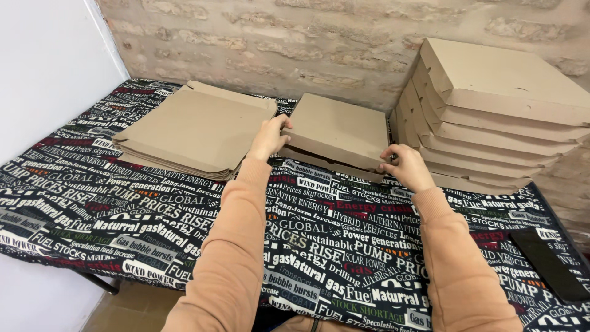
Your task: The person assembles cardboard boxes by hand, folding the sides and tucking in the flaps before placing each completed box onto a stack.
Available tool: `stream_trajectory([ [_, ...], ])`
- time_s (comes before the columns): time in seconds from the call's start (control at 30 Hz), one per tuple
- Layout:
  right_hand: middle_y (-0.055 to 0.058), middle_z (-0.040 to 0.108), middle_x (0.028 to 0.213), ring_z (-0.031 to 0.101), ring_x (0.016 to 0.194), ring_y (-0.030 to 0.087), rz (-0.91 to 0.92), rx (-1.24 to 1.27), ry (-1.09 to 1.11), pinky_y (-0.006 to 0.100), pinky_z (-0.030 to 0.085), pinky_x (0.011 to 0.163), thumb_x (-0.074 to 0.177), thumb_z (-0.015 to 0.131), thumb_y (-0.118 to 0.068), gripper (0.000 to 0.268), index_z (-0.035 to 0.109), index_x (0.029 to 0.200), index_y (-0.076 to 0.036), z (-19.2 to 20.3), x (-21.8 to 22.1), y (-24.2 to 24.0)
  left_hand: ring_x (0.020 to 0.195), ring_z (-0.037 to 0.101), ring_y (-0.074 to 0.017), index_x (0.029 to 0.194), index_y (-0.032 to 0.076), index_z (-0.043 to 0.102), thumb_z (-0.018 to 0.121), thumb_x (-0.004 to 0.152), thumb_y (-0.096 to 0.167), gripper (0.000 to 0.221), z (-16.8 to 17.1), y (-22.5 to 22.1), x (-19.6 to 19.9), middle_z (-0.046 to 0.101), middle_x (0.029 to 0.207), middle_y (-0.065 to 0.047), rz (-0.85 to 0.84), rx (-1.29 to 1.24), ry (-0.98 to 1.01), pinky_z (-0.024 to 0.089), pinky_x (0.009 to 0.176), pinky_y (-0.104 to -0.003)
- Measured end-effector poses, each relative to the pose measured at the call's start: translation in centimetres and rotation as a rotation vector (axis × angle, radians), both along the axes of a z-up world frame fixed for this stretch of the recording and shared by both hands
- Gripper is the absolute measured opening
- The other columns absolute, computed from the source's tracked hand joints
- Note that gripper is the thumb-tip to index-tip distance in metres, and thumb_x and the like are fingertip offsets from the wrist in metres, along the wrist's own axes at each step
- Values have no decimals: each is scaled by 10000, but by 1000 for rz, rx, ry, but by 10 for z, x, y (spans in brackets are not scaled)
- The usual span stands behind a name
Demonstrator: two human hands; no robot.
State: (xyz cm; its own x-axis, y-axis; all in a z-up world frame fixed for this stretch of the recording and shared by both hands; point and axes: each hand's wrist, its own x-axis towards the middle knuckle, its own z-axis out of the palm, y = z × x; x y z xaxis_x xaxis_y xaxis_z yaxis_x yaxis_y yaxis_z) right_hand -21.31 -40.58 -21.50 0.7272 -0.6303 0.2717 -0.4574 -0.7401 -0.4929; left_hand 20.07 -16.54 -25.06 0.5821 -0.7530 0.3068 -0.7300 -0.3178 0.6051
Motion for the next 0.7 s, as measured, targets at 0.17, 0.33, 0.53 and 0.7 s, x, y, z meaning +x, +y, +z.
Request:
stream_trajectory([
  [0.17, 86, 907, 1301, 892, 1259, 370, -22, -120, 155, 601, 714, 1117, 1102, 882, -189, 161, 939, 1252, -181, -19, 8, -10, 1440, 819, -350, 1287, 327, 887, 950, 1050, 262, 254, -28, -4, -1, 926, 1381, -69, 28, -20, -1, 660, 1237, -551],
  [0.33, 18, 894, 1353, 862, 1346, 356, -133, -95, 158, 605, 684, 1156, 1149, 836, -402, 231, 958, 1317, -303, -39, 8, -27, 1503, 773, -339, 1347, 366, 914, 887, 1099, 508, 287, -46, -13, 0, 867, 1490, -45, 32, -84, 96, 622, 1306, -569],
  [0.53, 341, 736, 1698, 671, 1619, 508, -192, 249, 103, 669, 564, 1316, 1110, 838, -511, 932, 564, 1868, -43, -36, 9, -4, 1605, 711, -406, 1766, 208, 612, 728, 1099, 881, 955, -65, -37, 8, 761, 1683, -233, 142, -33, 394, 614, 1306, -567],
  [0.7, 424, 732, 1589, 777, 1439, 525, -33, 558, -123, 545, 754, 1041, 1090, 925, -155, 909, 491, 1871, 18, -20, 14, 25, 1575, 685, -545, 1775, -136, 508, 997, 1020, 452, 1074, 21, 18, -47, 522, 1817, -405, 157, -317, 890, 779, 1009, -505],
])
